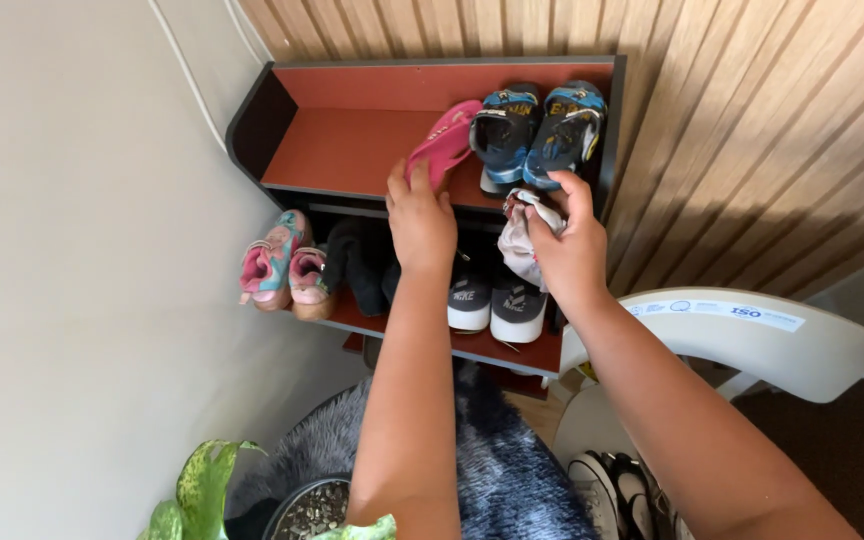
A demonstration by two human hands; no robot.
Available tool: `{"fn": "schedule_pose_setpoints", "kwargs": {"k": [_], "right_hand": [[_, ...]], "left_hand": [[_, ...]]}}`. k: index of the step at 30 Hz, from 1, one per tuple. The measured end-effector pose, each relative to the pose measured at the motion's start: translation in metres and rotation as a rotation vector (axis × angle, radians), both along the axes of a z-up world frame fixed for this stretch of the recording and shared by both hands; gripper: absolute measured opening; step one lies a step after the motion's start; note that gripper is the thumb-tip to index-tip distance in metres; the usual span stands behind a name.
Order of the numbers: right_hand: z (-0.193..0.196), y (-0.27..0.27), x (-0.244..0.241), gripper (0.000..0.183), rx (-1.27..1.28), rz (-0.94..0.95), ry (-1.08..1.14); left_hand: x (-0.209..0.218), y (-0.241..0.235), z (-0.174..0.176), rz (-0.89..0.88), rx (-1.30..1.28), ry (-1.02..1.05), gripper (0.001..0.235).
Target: The person cleans several pairs of shoes using a white cloth. They wipe the exterior and interior of black shoes, pink and blue children's shoes, black sandals, pink flip-flops, and white sneakers, then place them on a shoe rack.
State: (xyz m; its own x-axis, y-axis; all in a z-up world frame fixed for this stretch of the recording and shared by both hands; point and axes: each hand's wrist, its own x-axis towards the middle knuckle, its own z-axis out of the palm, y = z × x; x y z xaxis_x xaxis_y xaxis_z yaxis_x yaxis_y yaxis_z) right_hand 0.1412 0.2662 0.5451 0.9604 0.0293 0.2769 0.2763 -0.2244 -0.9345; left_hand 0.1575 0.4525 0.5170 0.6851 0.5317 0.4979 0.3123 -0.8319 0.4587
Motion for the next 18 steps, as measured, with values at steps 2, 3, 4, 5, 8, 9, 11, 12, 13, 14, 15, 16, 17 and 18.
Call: {"fn": "schedule_pose_setpoints", "kwargs": {"k": [2, 3, 4, 5, 8, 9, 11, 12, 13, 14, 15, 16, 17, 18], "right_hand": [[0.003, 0.001, -0.001, 0.05, 0.01, 0.004, -0.005], [0.004, 0.003, -0.001, 0.051, 0.022, 0.009, -0.009], [0.003, 0.003, -0.003, 0.051, 0.02, 0.013, -0.008], [0.004, 0.004, -0.005, 0.05, 0.025, 0.009, -0.014], [0.006, 0.009, -0.012, 0.05, 0.033, 0.008, -0.031], [0.007, 0.011, -0.016, 0.05, 0.039, 0.006, -0.045], [0.012, 0.01, -0.023, 0.05, 0.035, 0.02, -0.074], [0.014, 0.01, -0.026, 0.05, 0.034, 0.03, -0.105], [0.013, 0.011, -0.029, 0.05, 0.033, 0.034, -0.104], [0.012, 0.012, -0.032, 0.049, 0.052, 0.025, -0.173], [0.012, 0.013, -0.034, 0.048, 0.07, 0.013, -0.245], [0.009, 0.013, -0.034, 0.048, 0.069, 0.016, -0.246], [0.005, 0.013, -0.035, 0.047, 0.074, 0.047, -0.325], [0.001, 0.013, -0.037, 0.047, 0.078, 0.078, -0.403]], "left_hand": [[-0.006, -0.004, 0.005, -0.012, -0.019, -0.052, 0.059], [-0.01, -0.006, 0.007, -0.023, -0.037, -0.105, 0.058], [-0.012, -0.006, 0.009, -0.019, -0.04, -0.104, 0.058], [-0.014, -0.007, 0.01, -0.004, -0.028, -0.151, 0.057], [-0.018, -0.006, 0.018, 0.024, -0.005, -0.226, 0.058], [-0.019, -0.006, 0.022, 0.033, 0.01, -0.254, 0.06], [-0.023, 0.004, 0.027, 0.064, 0.037, -0.26, 0.06], [-0.025, 0.01, 0.029, 0.091, 0.065, -0.266, 0.06], [-0.025, 0.025, 0.026, 0.095, 0.065, -0.265, 0.06], [-0.026, 0.039, 0.023, 0.104, 0.063, -0.275, 0.06], [-0.025, 0.053, 0.02, 0.111, 0.061, -0.287, 0.06], [-0.027, 0.06, 0.019, 0.113, 0.06, -0.288, 0.06], [-0.03, 0.067, 0.016, 0.145, 0.073, -0.289, 0.059], [-0.033, 0.075, 0.013, 0.176, 0.085, -0.289, 0.059]]}}
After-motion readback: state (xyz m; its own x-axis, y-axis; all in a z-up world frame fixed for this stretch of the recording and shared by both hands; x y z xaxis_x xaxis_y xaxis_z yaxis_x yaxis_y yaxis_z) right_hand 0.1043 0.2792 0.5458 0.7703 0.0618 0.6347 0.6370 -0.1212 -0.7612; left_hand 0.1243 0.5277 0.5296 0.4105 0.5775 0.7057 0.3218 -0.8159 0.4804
